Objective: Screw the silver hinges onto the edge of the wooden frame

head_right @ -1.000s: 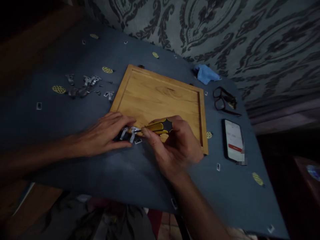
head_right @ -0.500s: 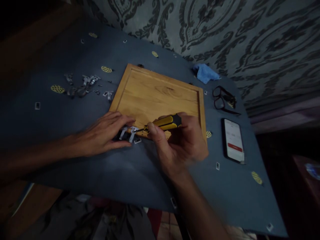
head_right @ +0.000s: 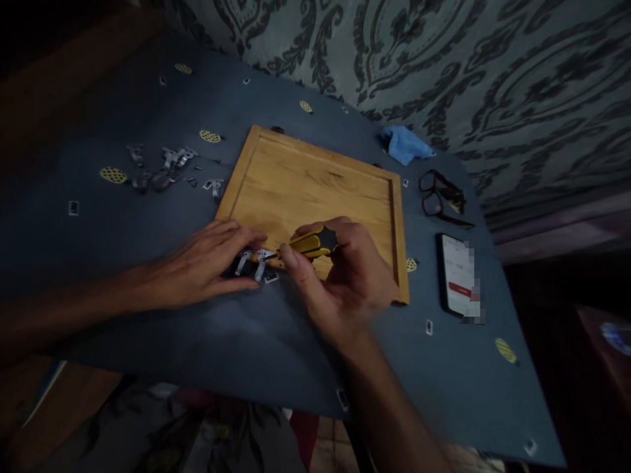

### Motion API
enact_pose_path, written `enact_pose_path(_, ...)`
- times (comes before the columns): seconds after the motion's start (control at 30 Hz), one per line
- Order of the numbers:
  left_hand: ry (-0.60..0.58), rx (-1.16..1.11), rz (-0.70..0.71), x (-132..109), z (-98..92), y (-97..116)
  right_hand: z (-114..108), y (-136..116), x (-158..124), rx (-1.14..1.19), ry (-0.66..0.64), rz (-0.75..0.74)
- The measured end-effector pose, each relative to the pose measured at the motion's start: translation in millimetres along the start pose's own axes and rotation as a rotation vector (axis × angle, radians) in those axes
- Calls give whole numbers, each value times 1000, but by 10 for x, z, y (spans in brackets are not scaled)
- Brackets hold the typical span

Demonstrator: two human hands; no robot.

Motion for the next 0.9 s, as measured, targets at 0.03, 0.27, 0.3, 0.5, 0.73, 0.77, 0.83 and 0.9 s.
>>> enact_pose_path(0.03,5,2,3,-1,0,-1,9,1,19,33,-44,12)
enact_pose_path(0.27,46,18,27,-12,14,2,1,64,57,184,-139,103)
enact_pose_path(0.3,45,21,27,-12,16,3,-1,71,54,188,-131,107)
enact_pose_path(0.5,21,27,-2,-5,18,-7,-10,62,37,135,-31,54)
enact_pose_path(0.73,20,5,3,-2,26,-19,2,62,41,161,51,36)
enact_pose_path(0.77,19,6,3,-3,28,-22,4,51,42,160,50,34)
enact_pose_path(0.83,14,10,8,-5,28,-22,-11,34,37,163,67,53)
enact_pose_path(0.9,11,10,12,-8,22,-20,-54,29,19,180,119,100)
Point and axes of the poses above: each hand's wrist, its own x-axis towards the middle knuckle, its own z-axis out of the palm, y = z × x, the point moved 7 cm from there along x, towards the middle knuckle, and after that the axes turned 10 degrees about -y, right-handed, at the moved point
